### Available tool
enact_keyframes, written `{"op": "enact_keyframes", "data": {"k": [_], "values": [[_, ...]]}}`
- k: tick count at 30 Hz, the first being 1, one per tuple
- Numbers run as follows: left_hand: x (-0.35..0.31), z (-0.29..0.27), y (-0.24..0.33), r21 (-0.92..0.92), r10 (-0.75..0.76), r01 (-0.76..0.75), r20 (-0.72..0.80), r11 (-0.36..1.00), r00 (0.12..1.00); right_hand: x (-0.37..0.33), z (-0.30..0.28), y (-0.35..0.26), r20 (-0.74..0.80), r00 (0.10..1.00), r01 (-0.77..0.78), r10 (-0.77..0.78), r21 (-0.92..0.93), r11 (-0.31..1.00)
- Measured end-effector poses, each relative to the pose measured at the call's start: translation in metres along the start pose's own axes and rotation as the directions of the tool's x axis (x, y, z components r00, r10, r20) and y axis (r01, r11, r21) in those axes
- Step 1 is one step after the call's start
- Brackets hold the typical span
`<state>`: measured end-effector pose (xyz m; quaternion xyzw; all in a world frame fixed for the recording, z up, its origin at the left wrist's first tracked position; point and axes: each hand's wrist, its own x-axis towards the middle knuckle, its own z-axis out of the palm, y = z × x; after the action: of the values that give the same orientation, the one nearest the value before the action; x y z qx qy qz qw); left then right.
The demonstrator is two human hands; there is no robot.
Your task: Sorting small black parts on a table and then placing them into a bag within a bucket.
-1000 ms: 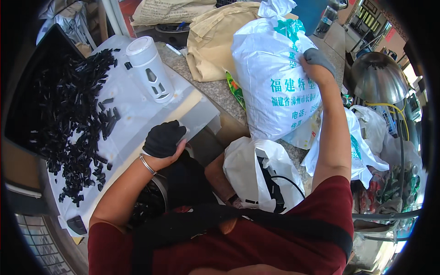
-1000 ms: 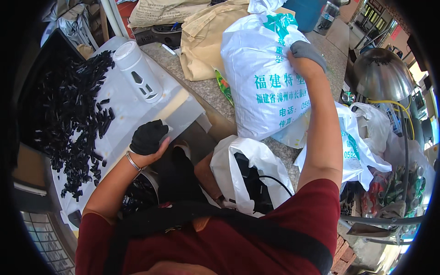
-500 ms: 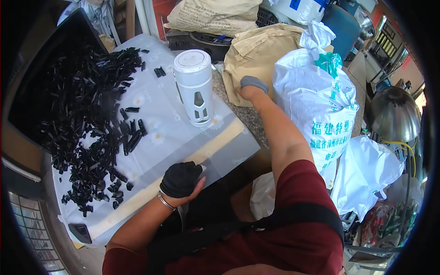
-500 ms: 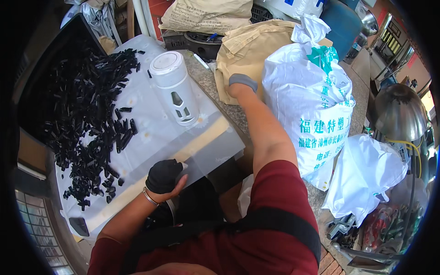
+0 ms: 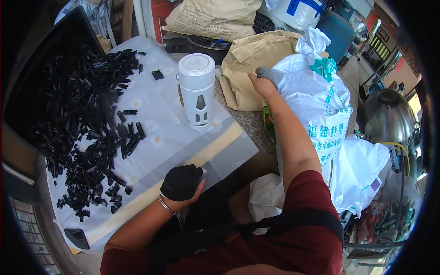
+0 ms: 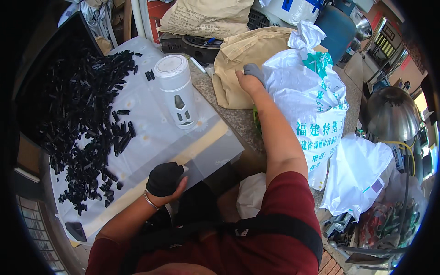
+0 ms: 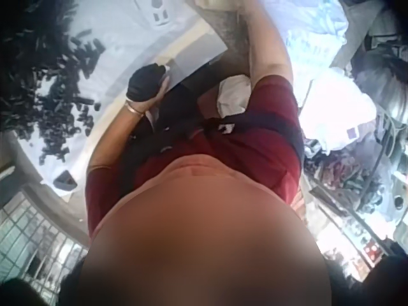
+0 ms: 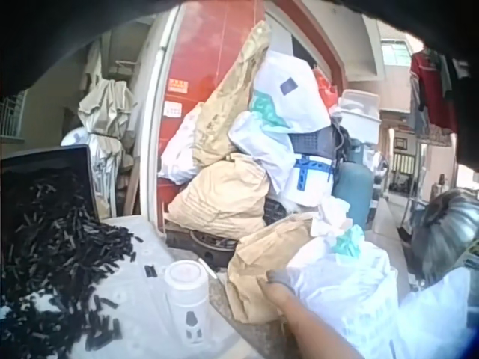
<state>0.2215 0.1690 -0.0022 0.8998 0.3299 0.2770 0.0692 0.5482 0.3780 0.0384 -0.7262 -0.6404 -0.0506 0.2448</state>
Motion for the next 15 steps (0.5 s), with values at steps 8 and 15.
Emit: {"op": "enact_keyframes", "data": {"k": [8,15], "values": [[0.006,-0.002,0.005,0.043,-0.027,0.022,0.126,0.999,0.992,0.083,0.023,0.007,0.003,0.997,0.082,-0.082,-0.101,0.992],[0.009,-0.002,0.004,0.031,-0.048,0.042,0.228,0.999,0.973,0.087,0.028,0.005,0.028,0.999,0.030,-0.024,-0.239,0.971]]}}
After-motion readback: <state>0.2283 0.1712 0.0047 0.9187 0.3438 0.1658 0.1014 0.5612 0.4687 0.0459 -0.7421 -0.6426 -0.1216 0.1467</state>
